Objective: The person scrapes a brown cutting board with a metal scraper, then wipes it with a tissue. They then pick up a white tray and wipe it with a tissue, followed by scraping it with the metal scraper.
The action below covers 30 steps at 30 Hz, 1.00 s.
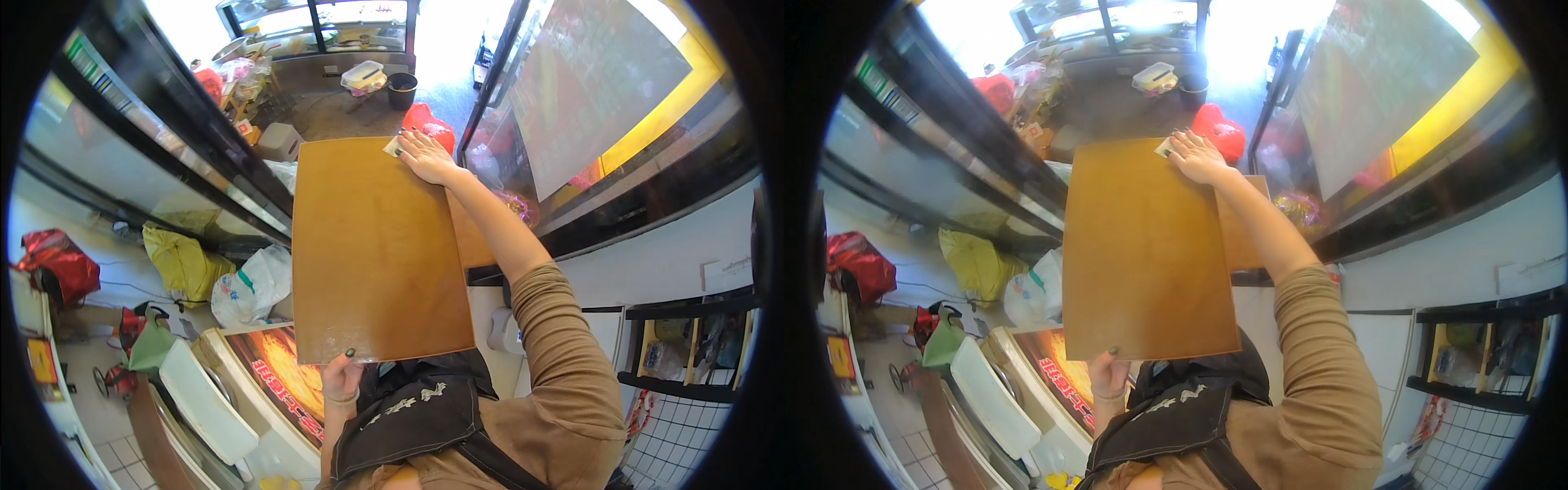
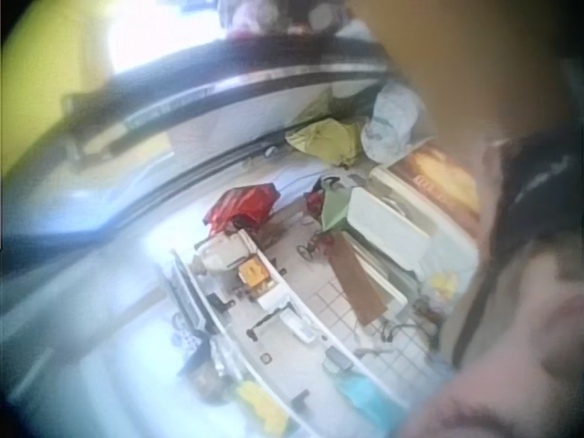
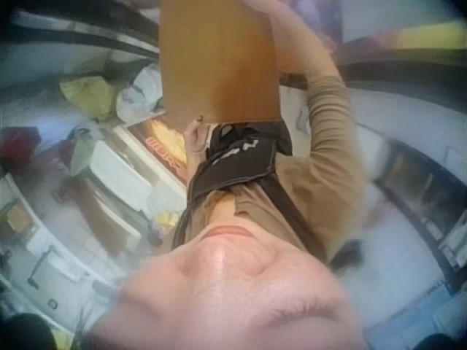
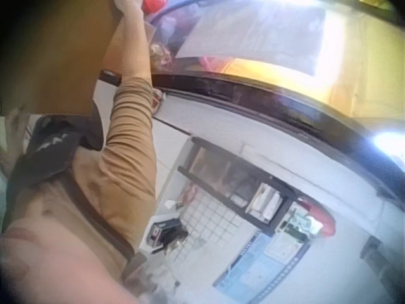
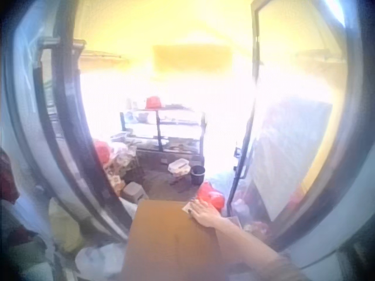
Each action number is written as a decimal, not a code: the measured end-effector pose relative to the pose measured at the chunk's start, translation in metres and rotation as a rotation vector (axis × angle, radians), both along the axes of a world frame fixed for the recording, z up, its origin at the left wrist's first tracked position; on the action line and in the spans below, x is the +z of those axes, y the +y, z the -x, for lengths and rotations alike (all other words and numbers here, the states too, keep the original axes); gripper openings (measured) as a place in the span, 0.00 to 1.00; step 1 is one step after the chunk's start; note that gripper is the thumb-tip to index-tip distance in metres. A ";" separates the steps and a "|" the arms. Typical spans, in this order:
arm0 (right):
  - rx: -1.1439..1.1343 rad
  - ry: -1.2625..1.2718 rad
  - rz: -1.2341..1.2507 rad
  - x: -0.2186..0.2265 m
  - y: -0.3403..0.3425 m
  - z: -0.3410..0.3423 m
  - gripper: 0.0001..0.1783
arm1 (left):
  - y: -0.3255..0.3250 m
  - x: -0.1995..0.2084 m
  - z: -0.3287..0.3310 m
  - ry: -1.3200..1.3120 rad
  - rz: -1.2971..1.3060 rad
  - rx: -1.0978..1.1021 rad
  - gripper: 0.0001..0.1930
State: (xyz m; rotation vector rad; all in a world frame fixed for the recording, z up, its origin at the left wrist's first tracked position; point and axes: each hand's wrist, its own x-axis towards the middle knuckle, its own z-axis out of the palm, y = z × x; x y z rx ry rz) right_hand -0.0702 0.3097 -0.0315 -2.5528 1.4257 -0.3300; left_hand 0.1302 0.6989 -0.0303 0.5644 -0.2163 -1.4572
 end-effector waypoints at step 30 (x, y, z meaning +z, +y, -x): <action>0.137 -0.417 -0.270 0.020 0.152 -0.031 0.34 | -0.235 -0.032 -0.021 -0.140 -0.223 -0.404 0.20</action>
